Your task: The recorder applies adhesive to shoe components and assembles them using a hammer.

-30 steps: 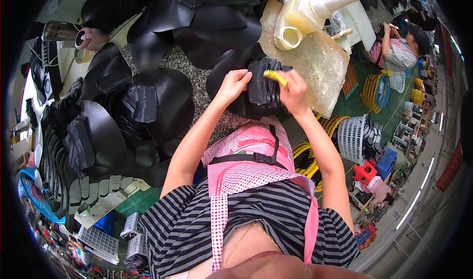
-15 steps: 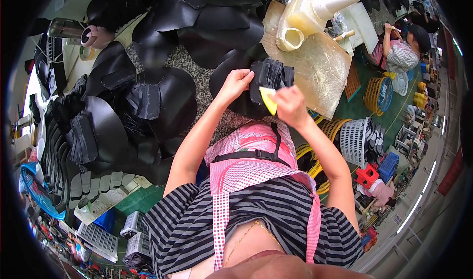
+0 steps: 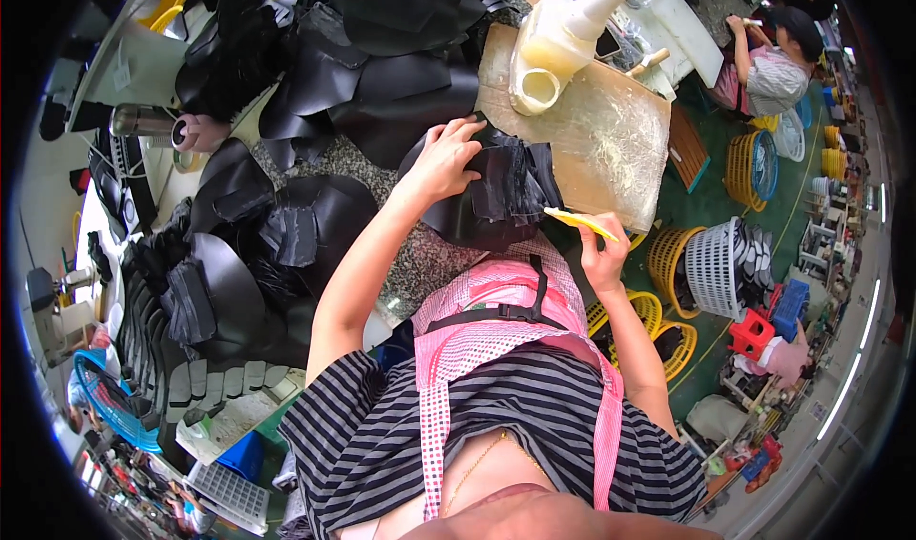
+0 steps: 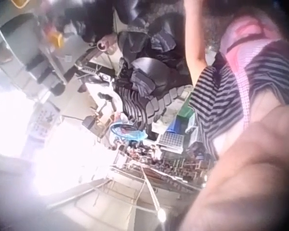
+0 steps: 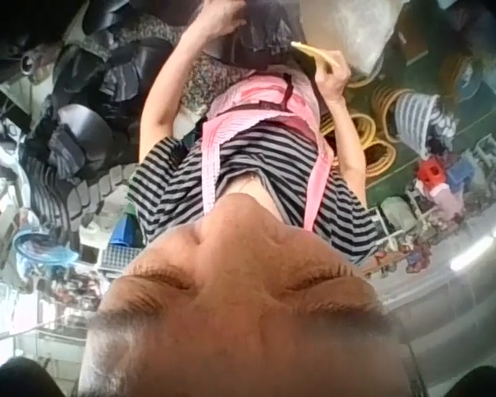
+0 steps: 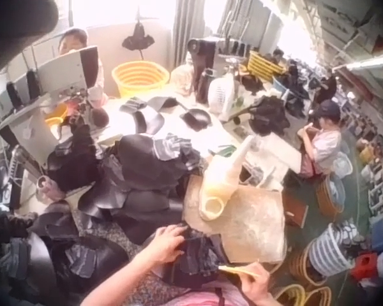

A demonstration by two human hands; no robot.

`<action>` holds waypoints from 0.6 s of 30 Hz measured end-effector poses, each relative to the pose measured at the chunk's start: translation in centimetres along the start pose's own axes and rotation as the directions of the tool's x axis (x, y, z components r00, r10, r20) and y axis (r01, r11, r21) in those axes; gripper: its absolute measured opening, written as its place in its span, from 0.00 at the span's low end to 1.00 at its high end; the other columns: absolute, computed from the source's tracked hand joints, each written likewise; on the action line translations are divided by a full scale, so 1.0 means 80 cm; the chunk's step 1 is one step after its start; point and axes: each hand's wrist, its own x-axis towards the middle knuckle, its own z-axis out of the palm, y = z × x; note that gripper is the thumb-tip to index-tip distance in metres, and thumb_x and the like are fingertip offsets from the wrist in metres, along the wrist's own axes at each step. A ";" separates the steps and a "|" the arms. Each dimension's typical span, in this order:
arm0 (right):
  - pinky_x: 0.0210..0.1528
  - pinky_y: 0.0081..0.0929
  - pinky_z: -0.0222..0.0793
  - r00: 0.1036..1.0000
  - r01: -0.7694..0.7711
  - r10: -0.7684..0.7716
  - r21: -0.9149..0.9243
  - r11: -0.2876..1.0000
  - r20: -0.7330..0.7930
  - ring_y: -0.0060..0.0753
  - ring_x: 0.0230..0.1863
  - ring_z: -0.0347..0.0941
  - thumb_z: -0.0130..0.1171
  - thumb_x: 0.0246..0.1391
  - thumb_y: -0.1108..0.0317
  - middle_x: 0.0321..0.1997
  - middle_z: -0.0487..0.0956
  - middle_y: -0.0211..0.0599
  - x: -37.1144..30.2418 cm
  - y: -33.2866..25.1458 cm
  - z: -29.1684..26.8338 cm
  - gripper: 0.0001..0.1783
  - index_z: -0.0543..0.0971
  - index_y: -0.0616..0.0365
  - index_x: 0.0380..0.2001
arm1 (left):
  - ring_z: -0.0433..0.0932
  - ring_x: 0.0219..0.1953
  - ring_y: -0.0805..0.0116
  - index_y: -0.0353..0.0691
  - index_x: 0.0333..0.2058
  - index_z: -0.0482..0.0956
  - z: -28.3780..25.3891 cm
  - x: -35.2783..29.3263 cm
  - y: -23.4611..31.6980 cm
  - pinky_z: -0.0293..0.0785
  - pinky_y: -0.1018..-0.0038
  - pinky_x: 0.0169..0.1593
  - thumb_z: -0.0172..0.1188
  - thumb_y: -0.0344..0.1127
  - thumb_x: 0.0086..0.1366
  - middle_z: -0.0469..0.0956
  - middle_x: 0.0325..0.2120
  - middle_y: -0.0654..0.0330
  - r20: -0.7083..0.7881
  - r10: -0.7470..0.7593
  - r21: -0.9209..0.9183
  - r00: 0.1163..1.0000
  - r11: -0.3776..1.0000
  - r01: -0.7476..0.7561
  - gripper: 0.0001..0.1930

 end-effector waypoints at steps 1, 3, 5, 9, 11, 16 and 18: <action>0.30 0.26 0.68 1.000 0.003 -0.003 0.003 1.000 -0.020 0.36 0.28 0.74 0.62 0.53 0.77 0.29 0.78 0.38 -0.001 0.001 -0.002 0.04 0.82 0.61 0.34 | 0.67 0.57 0.60 0.36 0.33 0.78 -0.001 0.004 -0.003 0.59 0.57 0.59 0.73 0.31 0.41 0.74 0.49 0.57 0.036 0.028 -0.036 0.999 0.999 -0.027 0.18; 0.30 0.26 0.67 0.998 0.010 -0.010 0.006 1.000 -0.055 0.35 0.27 0.73 0.62 0.53 0.78 0.28 0.78 0.38 -0.003 0.005 -0.008 0.05 0.81 0.62 0.34 | 0.68 0.56 0.60 0.37 0.32 0.78 -0.005 0.010 -0.002 0.60 0.58 0.58 0.73 0.30 0.41 0.75 0.46 0.57 0.084 0.062 -0.068 0.995 0.996 -0.056 0.18; 0.30 0.26 0.67 0.996 -0.034 0.036 0.017 0.999 -0.082 0.35 0.27 0.72 0.62 0.53 0.78 0.28 0.77 0.38 -0.009 0.012 -0.012 0.04 0.81 0.62 0.34 | 0.71 0.51 0.62 0.40 0.34 0.75 -0.013 0.017 0.003 0.60 0.61 0.56 0.74 0.28 0.40 0.75 0.39 0.62 0.153 0.051 -0.116 0.987 0.993 -0.033 0.20; 0.29 0.25 0.65 0.988 -0.082 0.083 0.016 0.997 -0.130 0.32 0.25 0.70 0.62 0.53 0.78 0.27 0.75 0.37 -0.017 0.024 -0.019 0.04 0.80 0.64 0.33 | 0.73 0.44 0.63 0.44 0.40 0.73 -0.006 0.004 -0.011 0.60 0.64 0.55 0.74 0.28 0.42 0.74 0.37 0.64 0.098 -0.037 -0.282 0.994 0.957 0.063 0.25; 0.28 0.24 0.65 0.987 -0.086 0.088 0.022 0.996 -0.136 0.32 0.25 0.70 0.62 0.53 0.78 0.27 0.75 0.37 -0.019 0.027 -0.019 0.04 0.80 0.64 0.33 | 0.74 0.44 0.62 0.44 0.42 0.74 -0.003 0.001 -0.014 0.60 0.64 0.55 0.73 0.29 0.44 0.75 0.36 0.63 0.116 -0.042 -0.306 0.992 0.949 0.076 0.25; 0.28 0.24 0.64 0.987 -0.109 0.112 0.034 0.993 -0.116 0.31 0.25 0.70 0.62 0.54 0.77 0.27 0.74 0.37 -0.016 0.031 -0.013 0.03 0.79 0.64 0.33 | 0.73 0.43 0.63 0.40 0.37 0.79 0.008 -0.014 -0.021 0.63 0.65 0.52 0.71 0.36 0.49 0.77 0.33 0.63 0.158 -0.064 -0.247 0.985 0.964 0.102 0.16; 0.29 0.24 0.64 0.990 -0.092 0.095 0.037 0.995 -0.109 0.31 0.26 0.70 0.62 0.54 0.77 0.27 0.74 0.37 -0.009 0.027 -0.010 0.03 0.79 0.64 0.33 | 0.73 0.42 0.62 0.40 0.37 0.78 -0.002 -0.028 -0.017 0.63 0.65 0.51 0.69 0.36 0.51 0.77 0.32 0.62 0.106 -0.009 -0.227 0.994 0.973 0.033 0.15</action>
